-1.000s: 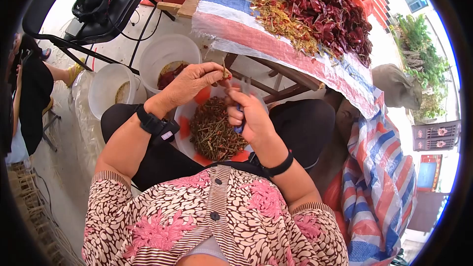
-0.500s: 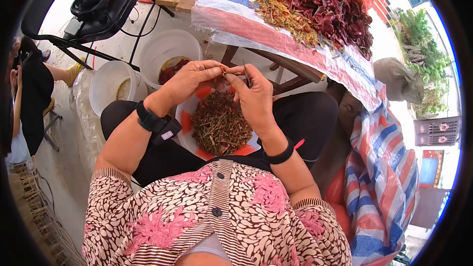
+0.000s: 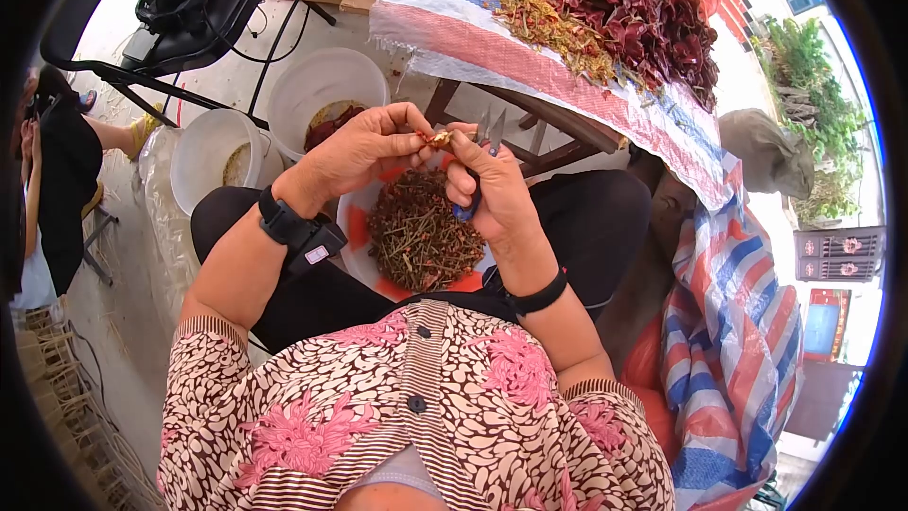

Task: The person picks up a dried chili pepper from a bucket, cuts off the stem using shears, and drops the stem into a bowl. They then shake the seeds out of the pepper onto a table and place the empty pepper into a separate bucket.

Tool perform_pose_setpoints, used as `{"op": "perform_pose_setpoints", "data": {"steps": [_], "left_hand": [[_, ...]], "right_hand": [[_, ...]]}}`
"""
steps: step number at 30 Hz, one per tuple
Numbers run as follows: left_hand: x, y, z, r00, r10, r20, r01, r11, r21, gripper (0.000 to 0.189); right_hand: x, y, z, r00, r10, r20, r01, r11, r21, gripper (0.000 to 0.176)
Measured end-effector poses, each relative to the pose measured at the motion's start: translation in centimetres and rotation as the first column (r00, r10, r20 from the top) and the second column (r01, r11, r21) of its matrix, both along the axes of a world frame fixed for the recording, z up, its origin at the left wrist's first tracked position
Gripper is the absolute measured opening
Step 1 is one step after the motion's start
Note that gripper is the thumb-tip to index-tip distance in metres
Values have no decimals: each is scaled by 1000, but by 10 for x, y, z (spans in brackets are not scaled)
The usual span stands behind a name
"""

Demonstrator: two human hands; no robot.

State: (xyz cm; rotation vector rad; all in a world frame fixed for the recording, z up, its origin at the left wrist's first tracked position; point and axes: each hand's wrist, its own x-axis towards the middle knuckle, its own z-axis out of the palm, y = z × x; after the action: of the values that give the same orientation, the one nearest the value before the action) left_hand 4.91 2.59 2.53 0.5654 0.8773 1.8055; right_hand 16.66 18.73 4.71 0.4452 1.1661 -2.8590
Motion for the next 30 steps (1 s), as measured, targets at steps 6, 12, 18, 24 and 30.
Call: {"op": "perform_pose_setpoints", "data": {"steps": [6, 12, 18, 24, 30], "left_hand": [[-3, -4, 3, 995, -102, -17, 103, 991, 88, 11], [-31, -29, 6, 918, -100, -385, 22, 979, -202, 9], [-65, -45, -31, 512, -130, -849, -604, 648, -464, 27], [-61, -37, -51, 93, -447, -890, -876, 387, -286, 33], [-54, -22, -46, 230, -626, -745, -639, 480, -601, 39]], "right_hand": [[-1, 5, -21, 976, 183, -118, -216, 734, -644, 17], [5, 22, -14, 992, 46, -121, -109, 796, -596, 14], [20, 27, -28, 963, 119, 240, -268, 421, 866, 24], [3, 55, -43, 978, 152, 141, -163, 144, 976, 21], [-104, 165, 20, 926, -200, -320, 236, -357, 904, 24]]}}
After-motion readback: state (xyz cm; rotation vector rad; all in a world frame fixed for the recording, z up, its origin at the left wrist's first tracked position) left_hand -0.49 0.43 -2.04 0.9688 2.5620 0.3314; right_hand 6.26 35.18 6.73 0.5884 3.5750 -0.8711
